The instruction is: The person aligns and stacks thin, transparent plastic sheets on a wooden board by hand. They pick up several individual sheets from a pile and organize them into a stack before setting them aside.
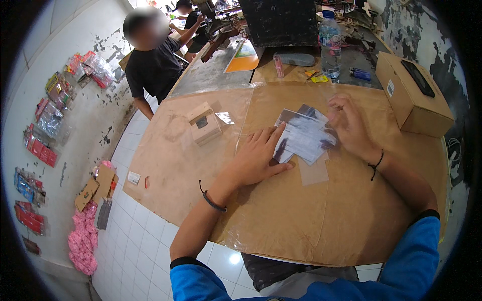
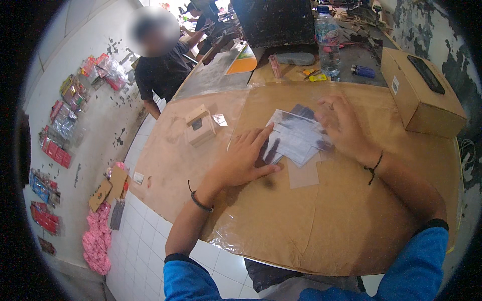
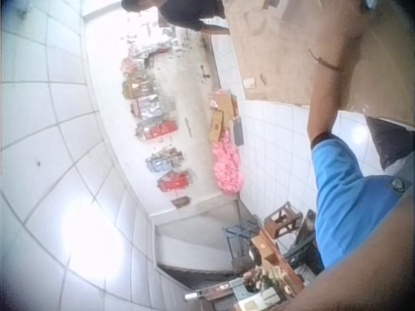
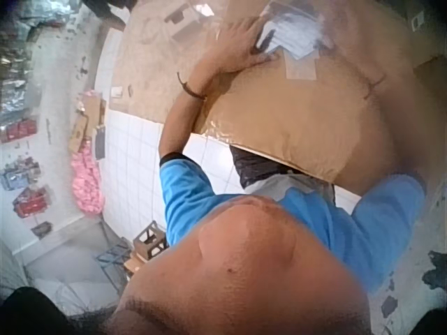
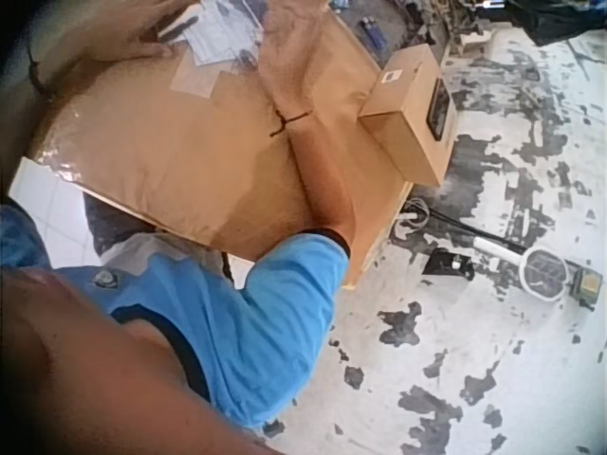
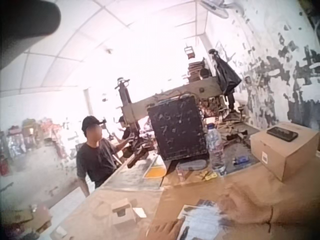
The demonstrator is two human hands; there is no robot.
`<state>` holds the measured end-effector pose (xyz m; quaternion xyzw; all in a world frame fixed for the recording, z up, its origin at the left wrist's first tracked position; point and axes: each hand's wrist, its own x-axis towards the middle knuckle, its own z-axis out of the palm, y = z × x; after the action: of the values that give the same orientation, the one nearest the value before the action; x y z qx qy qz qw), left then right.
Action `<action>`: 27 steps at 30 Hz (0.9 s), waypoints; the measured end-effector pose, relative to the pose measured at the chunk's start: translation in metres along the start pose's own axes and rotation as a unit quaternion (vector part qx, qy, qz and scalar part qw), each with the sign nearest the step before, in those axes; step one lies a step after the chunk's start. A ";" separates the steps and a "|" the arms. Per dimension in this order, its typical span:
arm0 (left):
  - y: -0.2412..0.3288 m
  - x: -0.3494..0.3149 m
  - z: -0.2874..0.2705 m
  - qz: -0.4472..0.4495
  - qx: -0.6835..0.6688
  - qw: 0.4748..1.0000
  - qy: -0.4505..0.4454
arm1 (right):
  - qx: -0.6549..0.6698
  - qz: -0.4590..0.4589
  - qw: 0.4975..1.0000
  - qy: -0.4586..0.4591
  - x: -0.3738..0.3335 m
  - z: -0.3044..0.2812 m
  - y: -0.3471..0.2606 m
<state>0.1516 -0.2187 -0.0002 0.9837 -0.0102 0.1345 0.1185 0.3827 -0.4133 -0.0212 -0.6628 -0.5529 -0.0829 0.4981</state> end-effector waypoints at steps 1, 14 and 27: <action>-0.001 0.001 -0.001 -0.005 -0.018 1.000 -0.001 | -0.052 -0.029 0.997 -0.047 0.000 -0.001 -0.005; -0.013 -0.002 -0.010 -0.111 -0.092 0.989 -0.015 | -0.161 -0.026 0.957 -0.239 -0.007 -0.002 -0.031; -0.021 -0.003 -0.013 -0.114 -0.061 0.991 -0.020 | -0.098 0.067 0.980 -0.163 -0.003 -0.002 -0.015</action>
<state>0.1465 -0.1948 0.0067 0.9720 0.0910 0.0995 0.1923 0.3702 -0.4188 -0.0137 -0.7484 -0.5701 0.0062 0.3389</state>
